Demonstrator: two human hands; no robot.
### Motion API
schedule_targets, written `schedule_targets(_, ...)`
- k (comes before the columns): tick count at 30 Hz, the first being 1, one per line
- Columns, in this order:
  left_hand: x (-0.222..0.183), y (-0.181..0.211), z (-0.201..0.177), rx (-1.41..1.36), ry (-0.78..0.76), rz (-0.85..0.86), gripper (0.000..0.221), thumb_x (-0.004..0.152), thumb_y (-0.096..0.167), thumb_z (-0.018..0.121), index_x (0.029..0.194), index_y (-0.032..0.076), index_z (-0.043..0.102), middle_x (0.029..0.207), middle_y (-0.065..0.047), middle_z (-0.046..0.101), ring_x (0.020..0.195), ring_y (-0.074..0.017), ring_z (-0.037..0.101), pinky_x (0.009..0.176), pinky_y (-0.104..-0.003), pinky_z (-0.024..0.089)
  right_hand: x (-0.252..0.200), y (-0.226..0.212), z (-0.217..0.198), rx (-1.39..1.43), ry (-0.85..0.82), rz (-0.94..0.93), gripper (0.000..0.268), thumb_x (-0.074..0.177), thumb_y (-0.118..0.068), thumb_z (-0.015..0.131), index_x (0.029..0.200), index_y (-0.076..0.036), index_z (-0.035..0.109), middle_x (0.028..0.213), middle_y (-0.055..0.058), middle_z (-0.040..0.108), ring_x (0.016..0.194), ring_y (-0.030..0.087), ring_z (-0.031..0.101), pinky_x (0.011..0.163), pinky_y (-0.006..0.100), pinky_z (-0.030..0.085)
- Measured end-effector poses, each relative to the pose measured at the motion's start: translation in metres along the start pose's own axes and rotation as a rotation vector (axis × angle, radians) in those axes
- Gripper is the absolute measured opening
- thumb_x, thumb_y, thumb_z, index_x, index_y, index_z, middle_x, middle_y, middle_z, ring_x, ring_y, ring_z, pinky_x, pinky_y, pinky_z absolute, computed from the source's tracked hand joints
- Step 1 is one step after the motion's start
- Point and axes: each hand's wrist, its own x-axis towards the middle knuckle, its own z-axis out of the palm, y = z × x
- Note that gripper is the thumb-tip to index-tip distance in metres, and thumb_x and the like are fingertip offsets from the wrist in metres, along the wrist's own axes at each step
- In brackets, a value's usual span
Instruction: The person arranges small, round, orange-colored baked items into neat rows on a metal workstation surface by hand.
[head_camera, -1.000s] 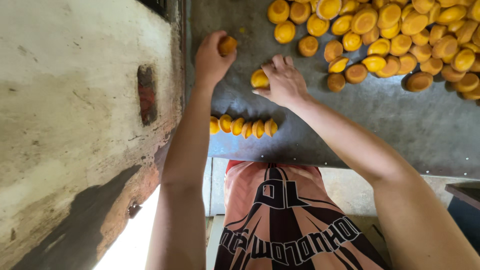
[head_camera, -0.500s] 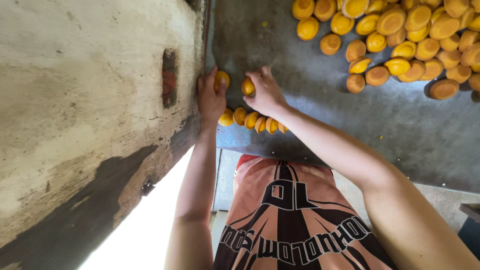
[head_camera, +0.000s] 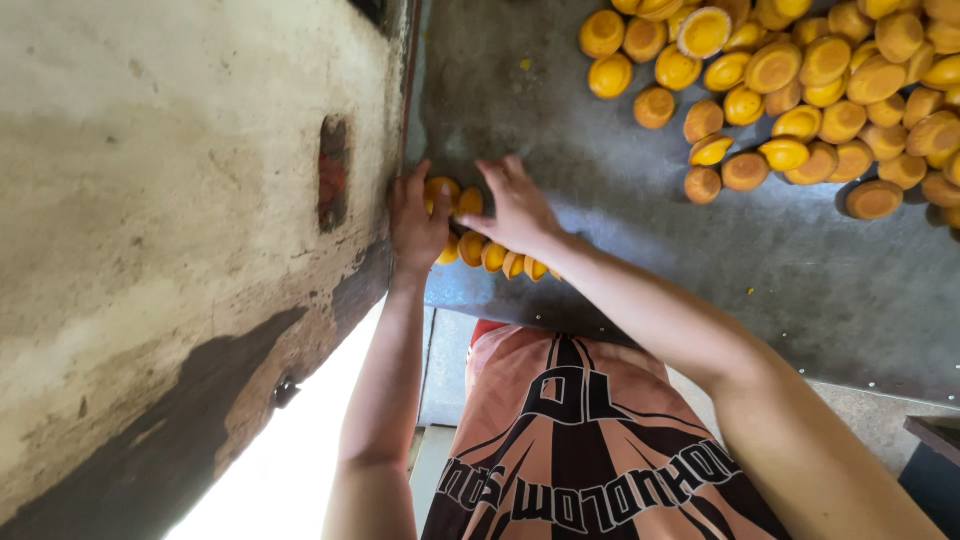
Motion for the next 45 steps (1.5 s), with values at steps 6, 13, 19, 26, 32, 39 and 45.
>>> schedule_targets(6, 0.07, 0.043, 0.021, 0.038, 0.053, 0.217, 0.057, 0.095, 0.024, 0.078, 0.143, 0.007, 0.051, 0.142, -0.019, 0.055, 0.132, -0.0433, 0.049, 0.113, -0.054, 0.04, 0.065, 0.07, -0.105, -0.596, 0.263, -0.147, 0.046, 0.091, -0.026, 0.081, 0.129, -0.005, 0.064, 0.135, 0.017, 0.051, 0.12, 0.037, 0.051, 0.099, 0.048, 0.049)
schedule_targets(13, 0.222, 0.095, 0.093, 0.315, -0.026, 0.309, 0.061, 0.084, 0.021, 0.081, 0.137, 0.013, 0.051, 0.143, -0.013, 0.051, 0.125, -0.0396, 0.051, 0.095, -0.054, 0.048, 0.083, 0.077, -0.132, -0.659, 0.171, 0.063, 0.053, 0.081, -0.021, 0.08, 0.128, -0.004, 0.062, 0.132, 0.016, 0.051, 0.119, 0.04, 0.047, 0.091, 0.051, 0.049)
schedule_targets(19, 0.257, 0.063, 0.127, 0.362, -0.112, 0.209, 0.046, 0.09, 0.021, 0.077, 0.132, 0.017, 0.059, 0.135, -0.013, 0.056, 0.121, -0.0387, 0.057, 0.098, -0.05, 0.052, 0.043, 0.076, -0.12, -0.43, 0.18, 0.223, 0.056, 0.085, -0.018, 0.078, 0.137, -0.008, 0.059, 0.126, 0.015, 0.051, 0.12, 0.038, 0.051, 0.093, 0.05, 0.049)
schedule_targets(26, 0.196, -0.007, 0.127, -1.116, -0.054, -0.325, 0.03, 0.106, 0.026, 0.06, 0.131, 0.011, 0.062, 0.124, -0.007, 0.067, 0.105, -0.0193, 0.071, 0.087, -0.038, 0.063, 0.035, 0.081, -0.11, -0.325, 0.244, 0.171, 0.051, 0.076, -0.018, 0.087, 0.116, -0.005, 0.057, 0.12, 0.015, 0.054, 0.113, 0.04, 0.055, 0.092, 0.049, 0.05)
schedule_targets(32, 0.109, -0.014, 0.058, -0.908, -0.106, -0.347, 0.023, 0.103, 0.025, 0.068, 0.119, 0.008, 0.07, 0.105, 0.0, 0.073, 0.093, -0.0102, 0.066, 0.075, -0.028, 0.051, -0.001, 0.061, -0.055, -0.331, 0.207, -0.057, 0.033, 0.089, -0.013, 0.083, 0.108, -0.006, 0.058, 0.118, 0.017, 0.054, 0.11, 0.039, 0.06, 0.091, 0.046, 0.053)
schedule_targets(39, 0.051, 0.047, 0.011, -0.03, -0.36, 0.154, 0.017, 0.088, 0.03, 0.075, 0.089, 0.013, 0.075, 0.082, -0.003, 0.076, 0.085, -0.0225, 0.071, 0.096, -0.049, 0.05, -0.011, 0.041, -0.044, -0.394, 0.247, -0.131, 0.06, 0.075, -0.012, 0.083, 0.128, 0.001, 0.059, 0.123, 0.022, 0.049, 0.109, 0.043, 0.058, 0.092, 0.048, 0.051)
schedule_targets(45, 0.035, 0.043, 0.015, 0.1, -0.396, 0.219, 0.017, 0.087, 0.033, 0.075, 0.089, 0.017, 0.076, 0.081, -0.002, 0.076, 0.09, -0.0293, 0.067, 0.113, -0.059, 0.031, -0.015, 0.045, -0.037, -0.288, 0.153, 0.118, 0.056, 0.082, -0.02, 0.086, 0.129, -0.004, 0.06, 0.119, 0.019, 0.058, 0.11, 0.039, 0.063, 0.096, 0.047, 0.052)
